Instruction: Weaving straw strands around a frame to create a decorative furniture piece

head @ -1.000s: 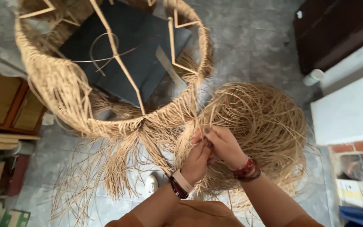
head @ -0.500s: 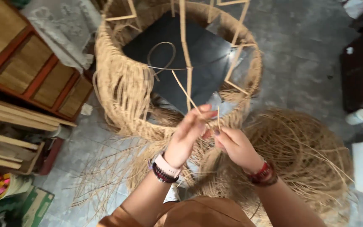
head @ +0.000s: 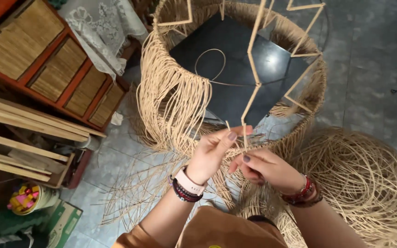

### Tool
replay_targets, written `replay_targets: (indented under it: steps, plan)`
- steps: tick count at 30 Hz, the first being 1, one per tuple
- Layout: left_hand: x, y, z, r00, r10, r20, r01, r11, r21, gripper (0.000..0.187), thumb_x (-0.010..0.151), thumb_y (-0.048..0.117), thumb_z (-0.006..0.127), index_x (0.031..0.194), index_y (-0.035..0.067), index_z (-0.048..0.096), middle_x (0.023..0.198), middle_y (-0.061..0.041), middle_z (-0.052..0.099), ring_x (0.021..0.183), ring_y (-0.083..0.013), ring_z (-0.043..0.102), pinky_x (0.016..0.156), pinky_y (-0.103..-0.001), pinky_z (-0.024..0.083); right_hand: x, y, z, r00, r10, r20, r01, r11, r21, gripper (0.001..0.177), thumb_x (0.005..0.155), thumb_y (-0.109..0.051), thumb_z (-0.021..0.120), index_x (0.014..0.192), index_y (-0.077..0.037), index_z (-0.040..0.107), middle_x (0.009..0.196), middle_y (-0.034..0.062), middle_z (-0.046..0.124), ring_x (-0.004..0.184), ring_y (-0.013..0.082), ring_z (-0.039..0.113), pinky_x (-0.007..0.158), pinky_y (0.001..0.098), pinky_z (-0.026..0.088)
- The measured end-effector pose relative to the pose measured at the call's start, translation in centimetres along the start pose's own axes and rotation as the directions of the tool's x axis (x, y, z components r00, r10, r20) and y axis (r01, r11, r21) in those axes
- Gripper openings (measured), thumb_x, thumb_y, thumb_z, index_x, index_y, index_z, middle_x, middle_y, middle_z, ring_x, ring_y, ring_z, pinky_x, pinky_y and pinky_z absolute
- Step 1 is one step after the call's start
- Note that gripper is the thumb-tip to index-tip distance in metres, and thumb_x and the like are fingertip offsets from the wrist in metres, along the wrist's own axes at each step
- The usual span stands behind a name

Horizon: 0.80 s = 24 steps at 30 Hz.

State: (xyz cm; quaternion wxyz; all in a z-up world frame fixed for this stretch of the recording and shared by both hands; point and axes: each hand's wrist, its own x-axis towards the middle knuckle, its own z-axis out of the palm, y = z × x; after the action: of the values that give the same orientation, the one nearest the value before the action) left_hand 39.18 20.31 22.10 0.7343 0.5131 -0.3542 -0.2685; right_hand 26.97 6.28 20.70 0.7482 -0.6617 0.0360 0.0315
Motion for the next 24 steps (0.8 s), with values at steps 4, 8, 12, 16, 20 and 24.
replay_targets:
  steps: [4, 8, 12, 16, 20, 24]
  plan:
    - [-0.5, 0.2, -1.8, 0.999, -0.007, 0.049, 0.007, 1.000, 0.011, 0.034, 0.110, 0.024, 0.052, 0.119, -0.002, 0.073, 0.109, -0.024, 0.076, 0.090, -0.0277, 0.074, 0.092, -0.047, 0.058, 1.5, -0.4, 1.3, 0.996, 0.019, 0.090, -0.019, 1.000, -0.001, 0.041, 0.106, -0.019, 0.044, 0.096, 0.010, 0.071, 0.053, 0.0057, 0.051, 0.041, 0.0120, 0.047, 0.042, 0.0258, 0.041]
    - [-1.3, 2.6, -2.2, 0.997, -0.053, 0.062, 0.051, 0.998, 0.034, 0.030, 0.108, 0.021, 0.054, 0.115, -0.001, 0.074, 0.108, -0.020, 0.077, 0.094, -0.0267, 0.076, 0.089, -0.040, 0.058, 2.7, -0.2, 1.6, 0.992, 0.045, 0.121, -0.039, 0.998, -0.046, 0.043, 0.106, -0.020, 0.045, 0.085, 0.005, 0.073, 0.051, 0.0051, 0.048, 0.040, 0.0149, 0.048, 0.041, 0.0266, 0.041]
    - [-1.4, 1.0, -2.1, 0.997, -0.058, 0.045, 0.060, 0.997, -0.047, 0.027, 0.107, 0.019, 0.055, 0.110, 0.000, 0.075, 0.096, -0.015, 0.075, 0.057, -0.0103, 0.067, 0.073, -0.029, 0.062, 2.5, 0.3, 1.6, 0.991, 0.086, 0.100, -0.084, 0.996, -0.024, 0.048, 0.107, -0.018, 0.047, 0.069, 0.004, 0.066, 0.044, 0.0037, 0.043, 0.036, 0.0145, 0.039, 0.040, 0.0269, 0.034]
    - [-0.9, -0.5, -2.6, 0.955, -0.045, -0.292, 0.002, 0.989, -0.146, 0.038, 0.109, 0.024, 0.048, 0.102, 0.000, 0.077, 0.094, -0.018, 0.078, 0.099, -0.0264, 0.073, 0.098, -0.042, 0.052, 1.1, 3.3, -1.1, 0.984, 0.153, -0.092, -0.170, 0.962, -0.215, 0.037, 0.104, -0.018, 0.045, 0.101, 0.002, 0.076, 0.058, 0.0062, 0.052, 0.045, 0.0162, 0.046, 0.048, 0.0282, 0.041]
    - [-0.4, -1.2, -5.3, 0.855, -0.033, -0.517, -0.069, 0.982, -0.177, 0.029, 0.107, 0.026, 0.049, 0.097, 0.018, 0.075, 0.095, 0.000, 0.080, 0.099, -0.0188, 0.077, 0.105, -0.047, 0.057, -3.0, 4.2, -6.8, 0.977, 0.185, -0.109, -0.211, 0.731, -0.649, 0.032, 0.104, -0.027, 0.043, 0.093, -0.017, 0.072, 0.074, -0.0045, 0.069, 0.056, 0.0070, 0.063, 0.053, 0.0193, 0.057]
    - [-0.5, -2.5, -7.0, 0.773, -0.058, -0.632, -0.120, 0.964, -0.235, 0.027, 0.108, 0.021, 0.049, 0.100, 0.013, 0.074, 0.093, -0.004, 0.081, 0.098, -0.0194, 0.077, 0.107, -0.042, 0.053, -6.7, 1.3, -11.6, 0.949, 0.224, -0.222, -0.315, 0.689, -0.653, 0.028, 0.101, -0.029, 0.052, 0.082, -0.014, 0.068, 0.069, -0.0022, 0.066, 0.063, 0.0125, 0.063, 0.063, 0.0272, 0.050]
